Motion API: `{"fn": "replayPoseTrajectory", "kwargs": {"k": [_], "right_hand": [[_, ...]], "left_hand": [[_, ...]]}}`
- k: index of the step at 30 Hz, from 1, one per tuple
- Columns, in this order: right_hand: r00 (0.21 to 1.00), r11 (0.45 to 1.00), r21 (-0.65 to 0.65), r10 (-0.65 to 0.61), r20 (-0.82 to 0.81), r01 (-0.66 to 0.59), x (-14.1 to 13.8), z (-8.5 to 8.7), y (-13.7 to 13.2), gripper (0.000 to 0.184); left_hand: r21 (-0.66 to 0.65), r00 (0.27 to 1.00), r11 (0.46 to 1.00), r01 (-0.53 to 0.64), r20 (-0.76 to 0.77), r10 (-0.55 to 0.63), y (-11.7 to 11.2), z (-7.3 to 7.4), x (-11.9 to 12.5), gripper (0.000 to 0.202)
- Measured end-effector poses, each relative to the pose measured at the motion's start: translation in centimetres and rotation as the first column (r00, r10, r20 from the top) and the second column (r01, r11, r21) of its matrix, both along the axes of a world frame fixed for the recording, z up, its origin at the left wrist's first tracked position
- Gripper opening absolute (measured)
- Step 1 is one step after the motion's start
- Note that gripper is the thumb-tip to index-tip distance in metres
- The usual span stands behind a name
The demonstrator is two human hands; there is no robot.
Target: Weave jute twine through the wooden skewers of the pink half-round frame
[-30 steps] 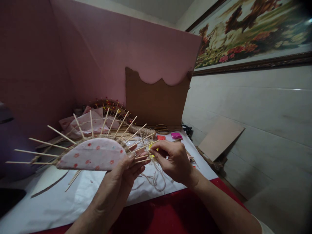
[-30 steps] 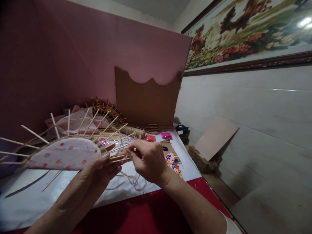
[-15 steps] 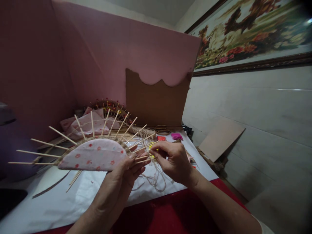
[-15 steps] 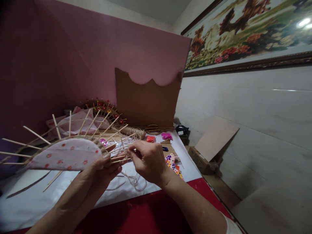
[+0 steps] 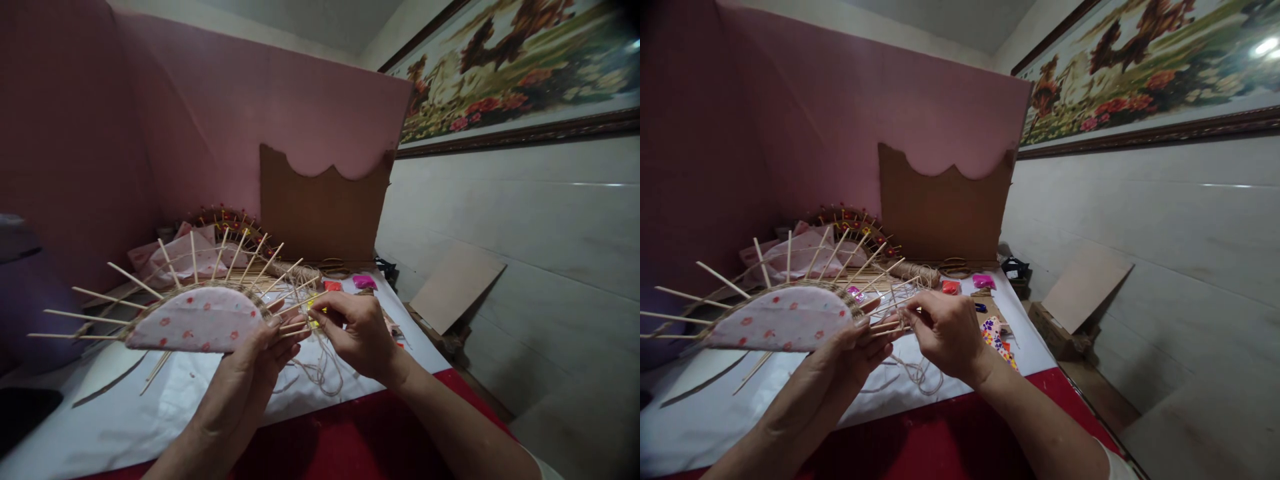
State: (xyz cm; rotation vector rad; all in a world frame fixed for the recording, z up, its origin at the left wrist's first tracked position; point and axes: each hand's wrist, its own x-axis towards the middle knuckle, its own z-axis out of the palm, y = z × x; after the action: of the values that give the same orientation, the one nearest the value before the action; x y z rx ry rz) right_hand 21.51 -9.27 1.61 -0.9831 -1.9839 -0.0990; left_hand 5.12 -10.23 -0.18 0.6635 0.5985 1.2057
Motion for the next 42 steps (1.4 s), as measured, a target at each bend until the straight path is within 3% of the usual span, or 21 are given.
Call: {"fn": "replayPoseTrajectory", "kwargs": {"k": [27, 42], "right_hand": [[1.000, 1.000, -0.017, -0.014, -0.002, 0.014, 0.03, -0.26, 0.08, 0.012], [1.000, 1.000, 0.002, -0.006, -0.003, 0.006, 0.02, -0.18, 0.00, 0.011]], "left_hand": [[-0.004, 1.000, 1.000, -0.012, -0.013, 0.012, -0.02, -0.07, -0.06, 0.039], [0.009, 1.000, 1.000, -0.003, -0.007, 0.003, -0.03, -0.20, -0.07, 0.030]]}}
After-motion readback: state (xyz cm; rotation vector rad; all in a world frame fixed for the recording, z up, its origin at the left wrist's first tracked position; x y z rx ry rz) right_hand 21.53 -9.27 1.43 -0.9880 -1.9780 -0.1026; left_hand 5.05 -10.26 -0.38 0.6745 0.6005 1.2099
